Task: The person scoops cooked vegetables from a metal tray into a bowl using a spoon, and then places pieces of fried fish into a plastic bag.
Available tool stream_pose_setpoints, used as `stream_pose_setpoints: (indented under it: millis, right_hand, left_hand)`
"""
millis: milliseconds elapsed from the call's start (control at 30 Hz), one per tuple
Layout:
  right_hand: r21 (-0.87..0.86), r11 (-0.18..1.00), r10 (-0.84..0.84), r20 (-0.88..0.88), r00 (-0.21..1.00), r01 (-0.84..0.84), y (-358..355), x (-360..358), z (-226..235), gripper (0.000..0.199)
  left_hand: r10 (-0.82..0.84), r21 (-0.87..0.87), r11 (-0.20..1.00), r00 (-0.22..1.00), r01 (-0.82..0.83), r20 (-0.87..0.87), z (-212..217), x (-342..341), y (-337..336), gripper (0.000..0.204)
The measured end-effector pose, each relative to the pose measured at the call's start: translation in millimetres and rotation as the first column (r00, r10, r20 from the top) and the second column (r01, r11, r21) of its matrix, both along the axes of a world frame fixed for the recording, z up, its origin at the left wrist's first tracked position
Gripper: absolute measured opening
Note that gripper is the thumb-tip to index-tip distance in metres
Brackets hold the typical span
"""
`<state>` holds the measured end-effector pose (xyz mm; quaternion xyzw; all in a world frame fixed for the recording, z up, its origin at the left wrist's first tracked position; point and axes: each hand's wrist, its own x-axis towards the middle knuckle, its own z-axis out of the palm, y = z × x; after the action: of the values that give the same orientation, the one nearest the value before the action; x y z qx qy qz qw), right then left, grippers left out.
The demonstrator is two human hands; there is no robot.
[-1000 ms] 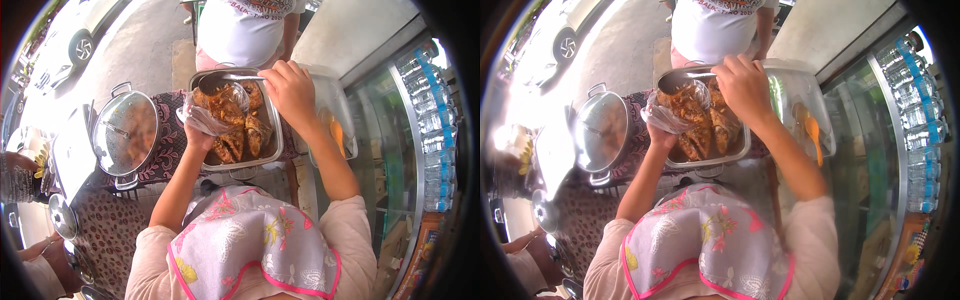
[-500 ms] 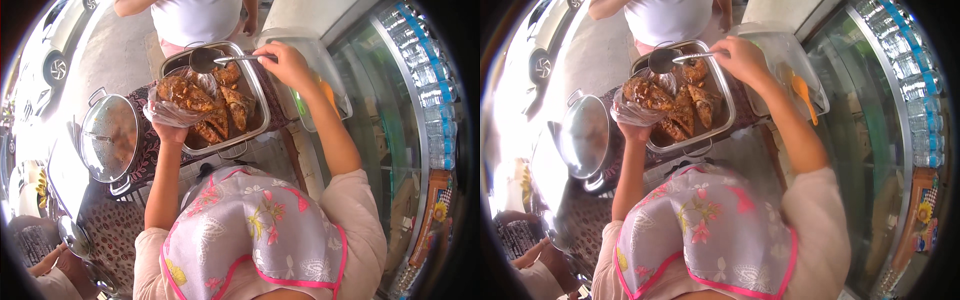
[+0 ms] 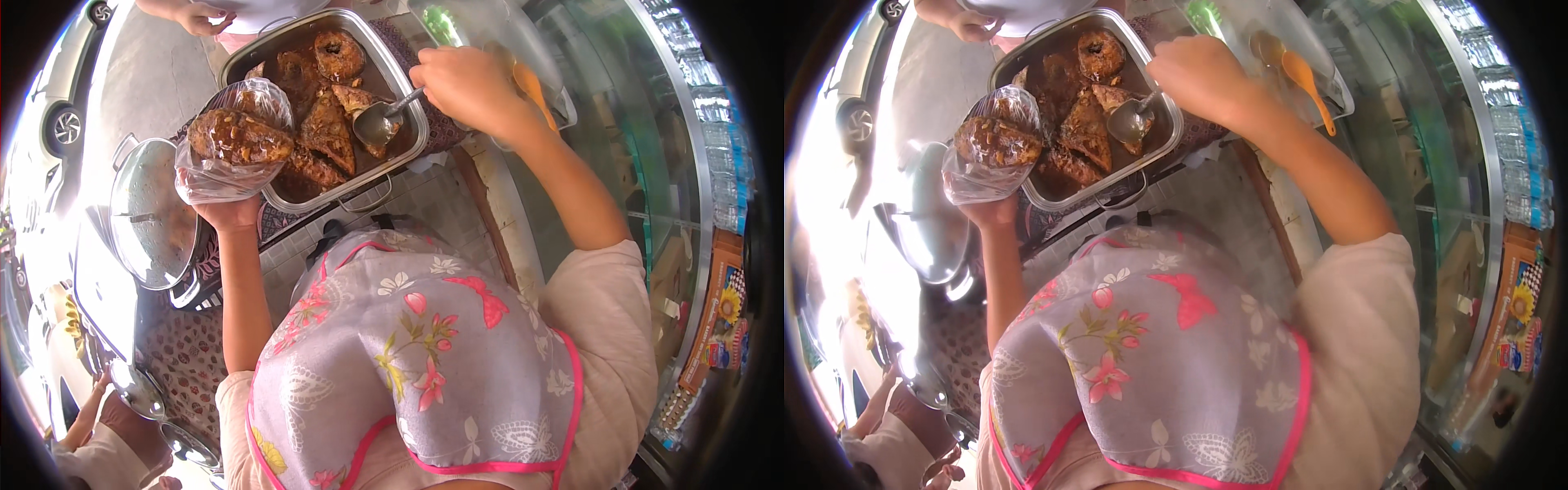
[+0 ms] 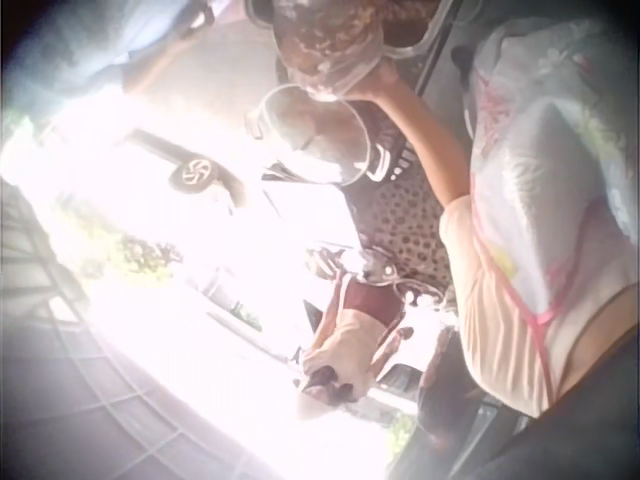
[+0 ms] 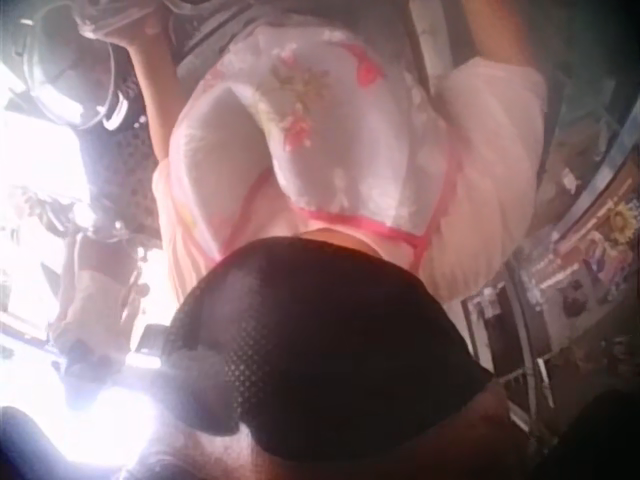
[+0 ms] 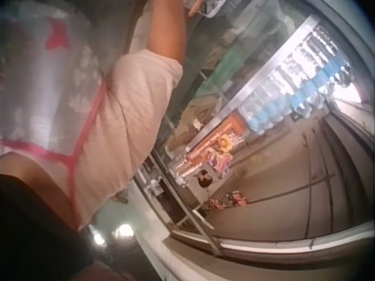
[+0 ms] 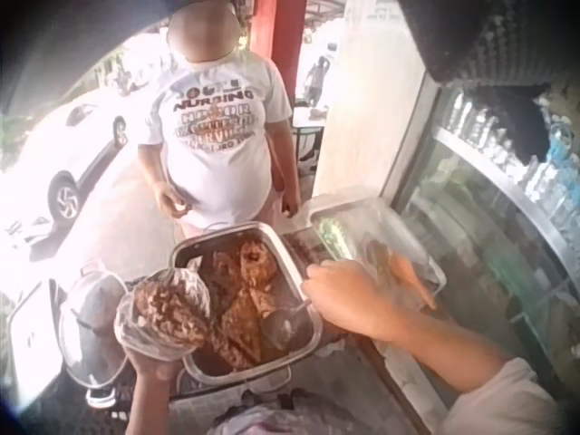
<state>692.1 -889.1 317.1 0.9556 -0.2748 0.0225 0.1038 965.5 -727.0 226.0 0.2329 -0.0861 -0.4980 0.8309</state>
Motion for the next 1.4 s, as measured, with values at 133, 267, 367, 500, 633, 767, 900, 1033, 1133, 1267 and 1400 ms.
stream_pose_setpoints:
  millis: [133, 267, 367, 500, 633, 767, 900, 1033, 1133, 1267, 1400]
  right_hand:
    - [0.002, 0.989, 0.148, 0.04, 0.988, -0.148, 18.9, 7.7, -13.4, 0.003]
    - [-0.006, 0.976, 0.218, -0.007, 0.976, -0.218, 21.4, 27.2, -25.6, 0.003]
    - [-0.068, 0.95, 0.302, -0.051, 0.952, -0.305, 3.7, 38.6, -39.2, 0.005]
    - [0.111, 0.906, 0.413, -0.017, 0.91, -0.409, -45.2, 40.3, -53.6, 0.006]
    - [0.441, 0.832, 0.391, -0.035, 0.92, -0.337, -75.3, 33.8, -57.3, 0.008]
    - [0.53, 0.757, 0.408, 0.075, 0.91, -0.383, -96.5, 22.6, -53.6, 0.012]
    - [0.64, 0.684, 0.347, 0.137, 0.928, -0.35, -106.3, 23.8, -25.1, 0.014]
    - [0.624, 0.719, 0.297, 0.123, 0.947, -0.306, -98.7, 32.7, 30.1, 0.015]
    - [0.543, 0.785, 0.282, 0.119, 0.952, -0.3, -82.1, 46.7, 68.2, 0.013]
    - [0.345, 0.863, 0.336, 0.154, 0.929, -0.369, -64.0, 59.1, 81.7, 0.012]
    - [0.039, 0.895, 0.433, 0.166, 0.886, -0.444, -53.2, 71.9, 82.5, 0.008]
  left_hand:
    - [-0.084, -0.124, 0.99, 0.992, 0.072, -0.091, -4.5, 1.8, 4.0, 0.051]
    - [-0.008, -0.014, 1.0, 0.999, 0.008, -0.041, 1.7, -5.6, 5.1, 0.053]
    - [0.046, 0.094, 0.995, 0.999, -0.046, 0.0, 13.4, -14.9, 5.3, 0.057]
    - [0.044, 0.107, 0.993, 0.999, -0.043, -0.011, 18.3, -17.6, 9.4, 0.057]
    - [0.115, 0.161, 0.979, 0.992, -0.122, 0.053, 18.3, -19.0, 8.4, 0.057]
    - [0.099, 0.112, 0.989, 0.995, -0.101, 0.029, 12.3, -16.8, 11.2, 0.057]
    - [-0.149, -0.237, 0.966, 0.973, 0.105, -0.175, -13.8, -0.4, 17.8, 0.054]
    - [-0.139, -0.188, 0.977, 0.973, 0.104, -0.184, -17.8, -18.9, 6.7, 0.05]
    - [-0.013, -0.004, 1.0, 0.986, 0.013, -0.169, -13.6, -39.3, -8.5, 0.048]
    - [-0.25, -0.296, 0.939, 0.941, 0.178, -0.228, -10.7, -54.7, -25.9, 0.048]
    - [-0.121, -0.026, 0.993, 0.958, 0.118, -0.259, -2.9, -65.2, -41.9, 0.051]
